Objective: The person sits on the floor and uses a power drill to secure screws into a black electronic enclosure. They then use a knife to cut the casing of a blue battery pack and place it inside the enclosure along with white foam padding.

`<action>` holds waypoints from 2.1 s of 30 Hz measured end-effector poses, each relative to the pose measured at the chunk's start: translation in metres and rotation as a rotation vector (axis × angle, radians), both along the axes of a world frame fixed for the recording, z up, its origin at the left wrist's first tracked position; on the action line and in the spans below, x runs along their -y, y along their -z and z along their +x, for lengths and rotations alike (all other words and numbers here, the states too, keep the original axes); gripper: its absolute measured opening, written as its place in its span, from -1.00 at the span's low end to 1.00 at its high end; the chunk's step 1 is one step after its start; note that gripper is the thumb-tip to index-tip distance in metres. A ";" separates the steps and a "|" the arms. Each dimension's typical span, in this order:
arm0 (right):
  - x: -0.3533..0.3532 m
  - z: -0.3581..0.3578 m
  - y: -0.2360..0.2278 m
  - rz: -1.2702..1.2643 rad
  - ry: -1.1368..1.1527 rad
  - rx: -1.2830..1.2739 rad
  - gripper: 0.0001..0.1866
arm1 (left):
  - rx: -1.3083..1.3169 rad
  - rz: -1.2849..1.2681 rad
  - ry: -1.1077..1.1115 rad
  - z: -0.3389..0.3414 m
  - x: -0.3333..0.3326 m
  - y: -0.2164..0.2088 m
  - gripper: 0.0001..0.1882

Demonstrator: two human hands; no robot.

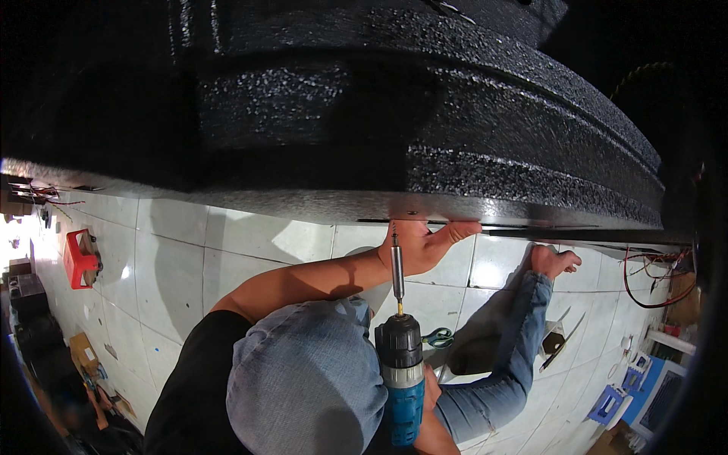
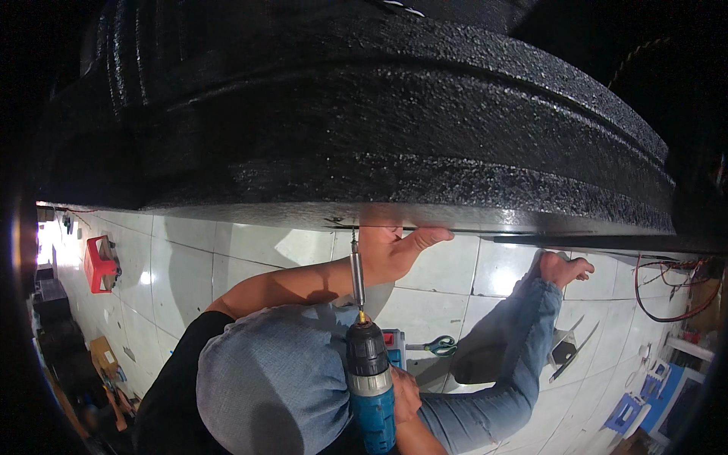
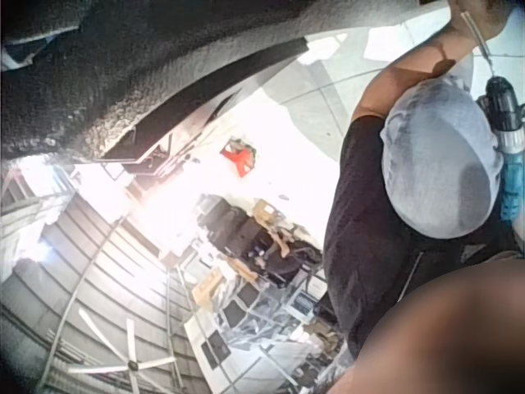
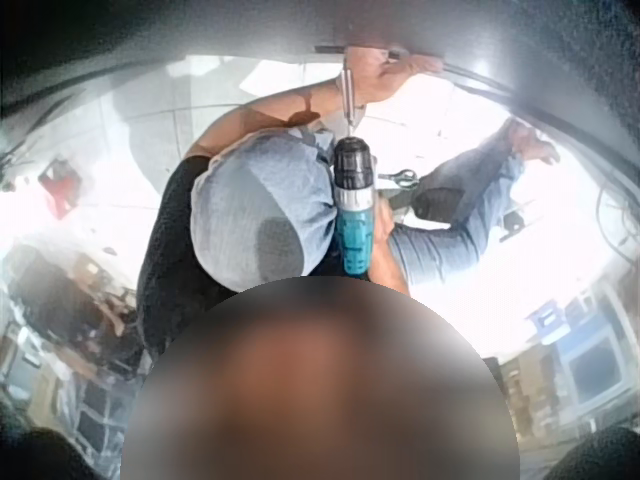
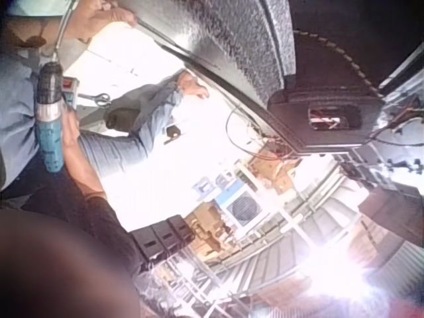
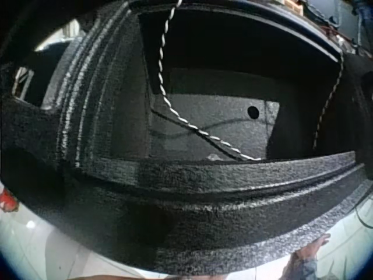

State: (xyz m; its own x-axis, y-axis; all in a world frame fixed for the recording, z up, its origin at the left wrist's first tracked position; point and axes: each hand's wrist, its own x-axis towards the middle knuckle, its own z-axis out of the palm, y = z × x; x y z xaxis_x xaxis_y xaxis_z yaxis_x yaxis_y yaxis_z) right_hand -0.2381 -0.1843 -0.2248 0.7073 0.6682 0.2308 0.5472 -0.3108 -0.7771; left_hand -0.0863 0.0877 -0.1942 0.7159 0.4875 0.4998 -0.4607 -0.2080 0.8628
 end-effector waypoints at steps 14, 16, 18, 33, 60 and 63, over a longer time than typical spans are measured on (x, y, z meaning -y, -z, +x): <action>-0.024 0.015 -0.030 -0.012 -0.009 0.110 -0.46 | -0.014 -0.024 0.013 -0.003 -0.001 -0.001 -0.83; -0.023 0.015 -0.032 -0.052 -0.032 0.101 -0.45 | -0.018 -0.013 -0.004 -0.003 -0.002 -0.002 -0.83; -0.025 0.012 -0.031 -0.046 -0.012 0.089 -0.44 | 0.001 0.015 -0.017 -0.003 -0.003 -0.003 -0.83; -0.044 0.010 -0.048 0.036 -0.070 0.172 -0.50 | -0.098 -0.119 0.055 -0.006 0.001 -0.014 -0.83; -0.039 0.000 -0.053 -0.384 0.178 -0.494 -0.55 | -0.061 -0.067 0.021 -0.009 0.001 -0.013 -0.81; -0.034 0.002 -0.048 -0.404 0.140 -0.503 -0.54 | -0.045 -0.041 0.009 -0.007 0.001 -0.013 -0.81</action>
